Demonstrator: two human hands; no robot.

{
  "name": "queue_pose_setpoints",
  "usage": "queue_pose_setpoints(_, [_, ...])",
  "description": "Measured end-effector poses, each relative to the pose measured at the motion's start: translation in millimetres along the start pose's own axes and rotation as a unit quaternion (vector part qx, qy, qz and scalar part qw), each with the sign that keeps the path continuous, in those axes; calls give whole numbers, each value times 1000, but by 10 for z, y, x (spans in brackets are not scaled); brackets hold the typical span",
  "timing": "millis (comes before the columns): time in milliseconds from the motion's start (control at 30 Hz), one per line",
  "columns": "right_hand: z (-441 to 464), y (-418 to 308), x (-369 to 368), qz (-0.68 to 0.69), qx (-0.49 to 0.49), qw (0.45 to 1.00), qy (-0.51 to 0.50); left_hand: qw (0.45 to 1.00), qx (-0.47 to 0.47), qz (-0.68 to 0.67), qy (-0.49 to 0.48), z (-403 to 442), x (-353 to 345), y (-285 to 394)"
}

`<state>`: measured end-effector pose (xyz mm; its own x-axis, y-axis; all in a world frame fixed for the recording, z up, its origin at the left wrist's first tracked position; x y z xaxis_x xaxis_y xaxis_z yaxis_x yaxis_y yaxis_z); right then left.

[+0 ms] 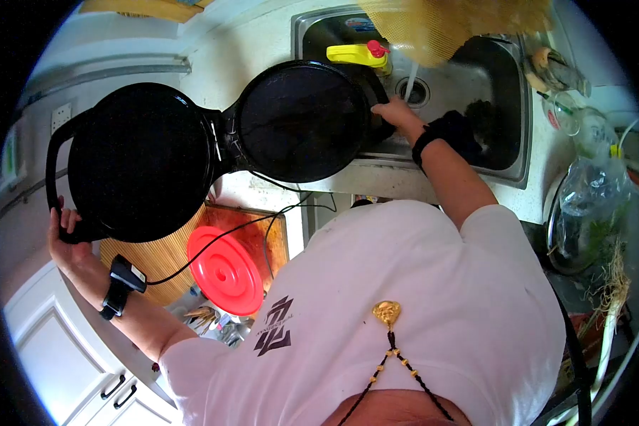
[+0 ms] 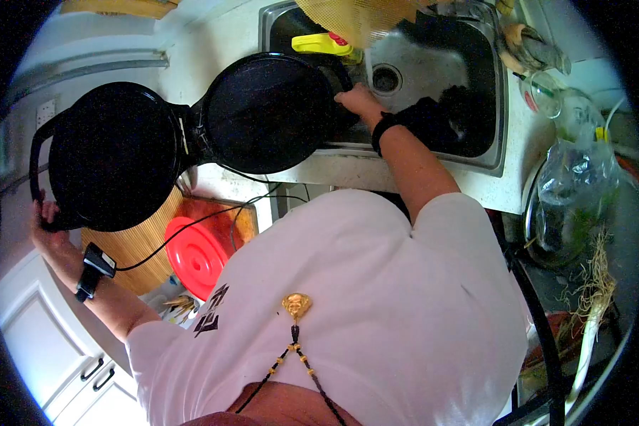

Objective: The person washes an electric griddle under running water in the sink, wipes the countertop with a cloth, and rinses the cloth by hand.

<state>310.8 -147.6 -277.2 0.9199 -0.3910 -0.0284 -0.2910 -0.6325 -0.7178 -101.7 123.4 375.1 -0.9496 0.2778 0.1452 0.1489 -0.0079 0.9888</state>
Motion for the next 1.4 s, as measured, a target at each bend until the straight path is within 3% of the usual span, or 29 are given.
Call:
queue_pose_setpoints(100, [11, -148, -6, -61, 21, 998, 5, 999, 5, -32, -14, -65, 139, -96])
queue_pose_setpoints(167, [-224, -326, 26, -127, -17, 991, 30, 999, -6, -23, -22, -69, 139, -154])
queue_pose_setpoints(400, [-44, -432, -14, -152, 23, 984, 89, 999, 8, -40, 33, 20, 462, -437])
queue_pose_setpoints(600, [-245, -1218, 94, -167, 185, 945, 211, 998, 18, -7, 63, 138, 679, -592])
queue_pose_setpoints(667, [-319, -1578, 15, -258, 250, 900, 245, 998, 27, -22, 56, 160, 715, -655])
queue_pose_setpoints(767, [-209, -1718, -22, -273, 184, 914, 238, 998, 35, -43, 10, 199, 709, -699])
queue_pose_setpoints(867, [64, -1732, -151, -291, 111, 930, 197, 998, 35, -37, 28, 191, 736, -707])
queue_pose_setpoints(1100, [175, -1794, -182, -287, 101, 934, 188, 998, 39, -54, -6, 251, 799, -865])
queue_pose_setpoints(1400, [203, -1832, -188, -316, 163, 924, 137, 998, 20, -60, -23, 248, 554, -914])
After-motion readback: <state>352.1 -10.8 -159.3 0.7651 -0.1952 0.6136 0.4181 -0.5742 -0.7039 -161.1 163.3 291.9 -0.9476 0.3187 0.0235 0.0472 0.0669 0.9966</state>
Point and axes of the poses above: each hand's wrist, its own z-axis towards the middle knuckle, its own x-axis out of the back of the hand, y = z × x, the point moved 10 cm from there along z, towards the middle knuckle, and after that the axes turned 4 degrees about -y, right-handed, at the moved point
